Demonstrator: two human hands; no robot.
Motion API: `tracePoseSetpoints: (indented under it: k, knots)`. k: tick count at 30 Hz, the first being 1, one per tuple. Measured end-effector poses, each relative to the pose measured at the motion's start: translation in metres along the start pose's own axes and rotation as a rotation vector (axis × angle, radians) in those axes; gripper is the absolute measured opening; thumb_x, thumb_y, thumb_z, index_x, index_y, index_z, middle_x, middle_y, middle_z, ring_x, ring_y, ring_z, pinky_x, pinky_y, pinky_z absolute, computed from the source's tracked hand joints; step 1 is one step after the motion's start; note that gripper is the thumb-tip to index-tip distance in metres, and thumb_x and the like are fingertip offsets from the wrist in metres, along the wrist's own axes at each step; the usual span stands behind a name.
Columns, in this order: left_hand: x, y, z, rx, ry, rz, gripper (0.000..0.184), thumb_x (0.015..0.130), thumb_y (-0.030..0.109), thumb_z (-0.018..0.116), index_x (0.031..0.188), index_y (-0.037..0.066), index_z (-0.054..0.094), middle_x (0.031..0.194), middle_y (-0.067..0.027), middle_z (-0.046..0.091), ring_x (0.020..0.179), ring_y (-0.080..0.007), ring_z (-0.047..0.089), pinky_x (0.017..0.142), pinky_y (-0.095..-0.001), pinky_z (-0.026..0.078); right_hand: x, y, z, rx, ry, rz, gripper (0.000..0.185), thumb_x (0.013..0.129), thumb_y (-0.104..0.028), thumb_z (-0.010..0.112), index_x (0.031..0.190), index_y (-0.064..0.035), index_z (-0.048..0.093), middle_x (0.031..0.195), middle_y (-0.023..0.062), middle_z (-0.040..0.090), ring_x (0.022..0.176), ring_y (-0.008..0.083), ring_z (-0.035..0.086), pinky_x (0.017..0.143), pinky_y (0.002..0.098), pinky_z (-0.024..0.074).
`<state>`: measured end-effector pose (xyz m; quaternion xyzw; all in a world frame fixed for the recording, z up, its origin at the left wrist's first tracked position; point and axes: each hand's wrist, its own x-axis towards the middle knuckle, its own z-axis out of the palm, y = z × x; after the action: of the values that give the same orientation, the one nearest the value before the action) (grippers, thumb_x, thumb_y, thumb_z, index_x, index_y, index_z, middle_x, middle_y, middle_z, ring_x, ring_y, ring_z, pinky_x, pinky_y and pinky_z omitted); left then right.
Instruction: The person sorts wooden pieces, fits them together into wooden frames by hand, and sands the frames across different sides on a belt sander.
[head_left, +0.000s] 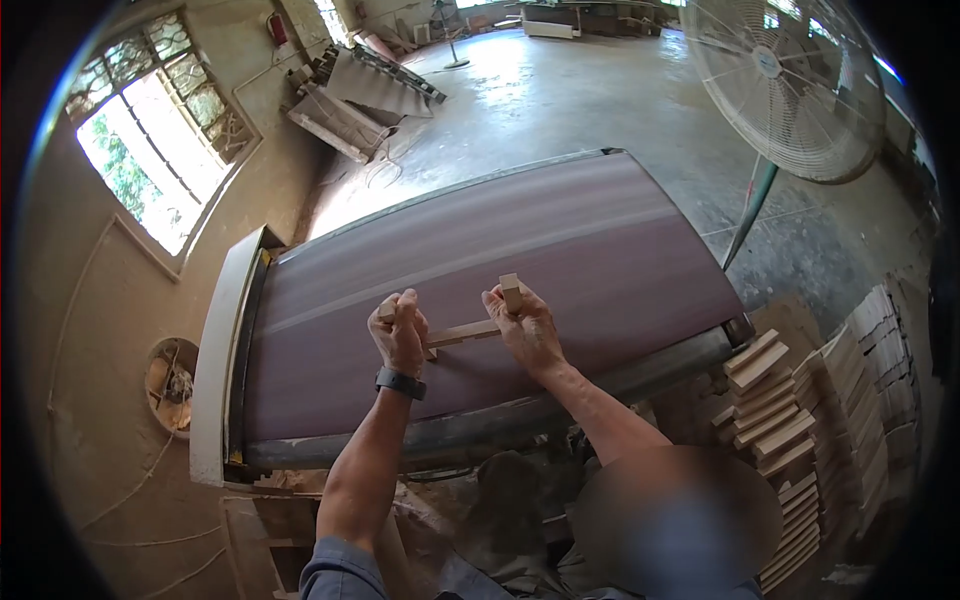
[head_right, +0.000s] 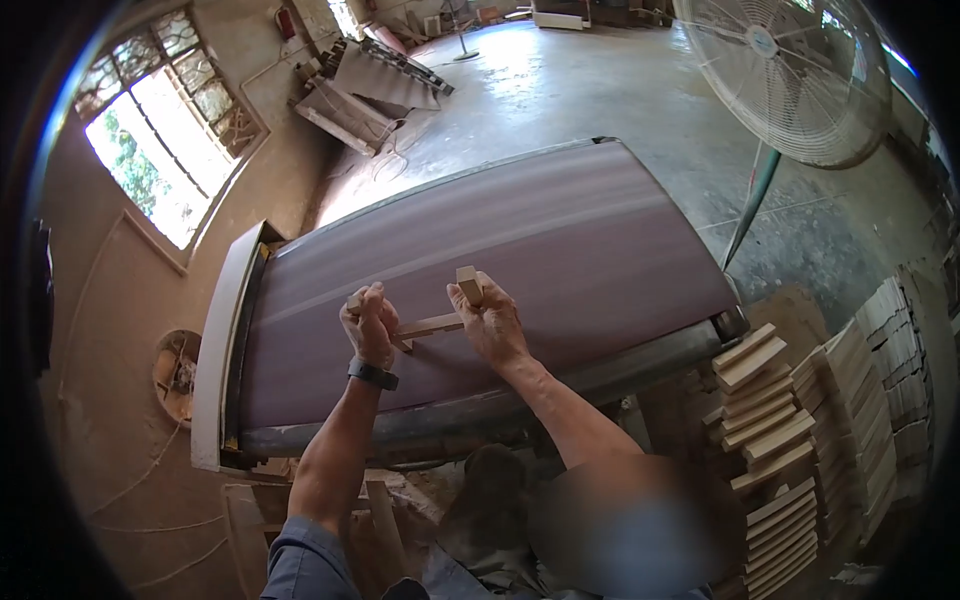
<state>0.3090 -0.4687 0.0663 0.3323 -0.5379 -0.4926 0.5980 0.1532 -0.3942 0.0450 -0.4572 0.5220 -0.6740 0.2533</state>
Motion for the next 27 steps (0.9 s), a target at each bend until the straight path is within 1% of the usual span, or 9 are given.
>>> tracePoseSetpoints:
  k: [3,5,6,8,12,15,17,21,27]
  knots:
    - [0.008,-0.001,-0.022,-0.005,0.049,-0.006,0.035,0.088,0.015,0.059,0.057,0.012,0.045,0.045,0.0042,0.041,0.037,-0.0037,0.037,0.036,-0.0221,0.028,0.001,0.000,0.022,-0.040,-0.074,0.071,0.020,0.097,-0.020,0.056,0.082,-0.0063,0.054,0.071,-0.0027,0.045,0.069,0.0076,0.042,0.062,0.0272,0.0411]
    - [0.010,0.000,-0.035,0.024,0.070,0.038,0.035,0.087,0.018,0.059,0.056,0.013,0.043,0.045,0.0036,0.039,0.037,-0.0051,0.034,0.035,-0.0229,0.026,-0.001,0.000,0.037,0.212,-0.106,0.026,0.020,0.097,-0.019,0.057,0.082,-0.0068,0.054,0.072,-0.0049,0.045,0.069,0.0063,0.041,0.062,0.0258,0.0408]
    - [0.010,0.001,-0.041,0.019,0.095,0.032,0.035,0.087,0.018,0.059,0.056,0.013,0.043,0.045,0.0036,0.039,0.037,-0.0051,0.034,0.035,-0.0229,0.026,-0.001,0.001,0.042,0.204,-0.130,0.034,0.020,0.097,-0.019,0.057,0.082,-0.0068,0.054,0.072,-0.0049,0.045,0.069,0.0063,0.041,0.062,0.0258,0.0408]
    - [0.012,0.003,-0.051,0.035,0.077,0.046,0.035,0.087,0.018,0.059,0.056,0.013,0.042,0.045,0.0037,0.039,0.037,-0.0047,0.034,0.035,-0.0227,0.026,0.001,0.002,0.049,0.069,-0.152,0.088,0.018,0.096,-0.018,0.059,0.083,-0.0067,0.055,0.073,-0.0062,0.046,0.070,0.0052,0.041,0.062,0.0244,0.0406]
    - [0.017,0.006,-0.057,0.063,0.114,0.037,0.035,0.087,0.018,0.060,0.056,0.013,0.043,0.045,0.0040,0.039,0.038,-0.0043,0.035,0.036,-0.0226,0.026,0.005,0.007,0.058,0.070,-0.164,0.046,0.017,0.095,-0.019,0.061,0.083,-0.0071,0.056,0.074,-0.0061,0.047,0.070,0.0049,0.042,0.062,0.0236,0.0399]
    - [0.017,0.007,-0.055,0.054,0.090,0.035,0.036,0.086,0.018,0.061,0.056,0.013,0.042,0.046,0.0048,0.039,0.038,-0.0039,0.035,0.036,-0.0223,0.026,0.006,0.005,0.057,0.007,-0.155,0.088,0.016,0.094,-0.020,0.062,0.084,-0.0078,0.058,0.073,-0.0067,0.047,0.070,0.0048,0.042,0.062,0.0229,0.0394]
    - [0.019,0.005,-0.054,0.017,0.061,0.021,0.037,0.086,0.017,0.062,0.057,0.013,0.041,0.046,0.0054,0.038,0.039,-0.0035,0.035,0.037,-0.0221,0.026,0.007,0.006,0.056,0.065,-0.137,0.154,0.015,0.094,-0.020,0.063,0.085,-0.0085,0.059,0.073,-0.0070,0.048,0.070,0.0049,0.042,0.063,0.0225,0.0393]
    - [0.018,0.004,-0.052,0.051,0.071,0.009,0.037,0.087,0.016,0.061,0.057,0.014,0.040,0.047,0.0058,0.038,0.040,-0.0032,0.034,0.037,-0.0219,0.027,0.008,0.008,0.050,0.024,-0.174,0.180,0.014,0.093,-0.020,0.064,0.086,-0.0087,0.060,0.074,-0.0077,0.049,0.070,0.0045,0.043,0.064,0.0227,0.0400]
    - [0.018,0.004,-0.051,0.048,0.030,0.011,0.037,0.088,0.014,0.061,0.057,0.015,0.039,0.047,0.0057,0.038,0.040,-0.0032,0.035,0.038,-0.0218,0.027,0.009,0.008,0.048,0.005,-0.143,0.210,0.016,0.092,-0.024,0.065,0.087,-0.0094,0.061,0.074,-0.0082,0.050,0.070,0.0041,0.042,0.064,0.0232,0.0389]
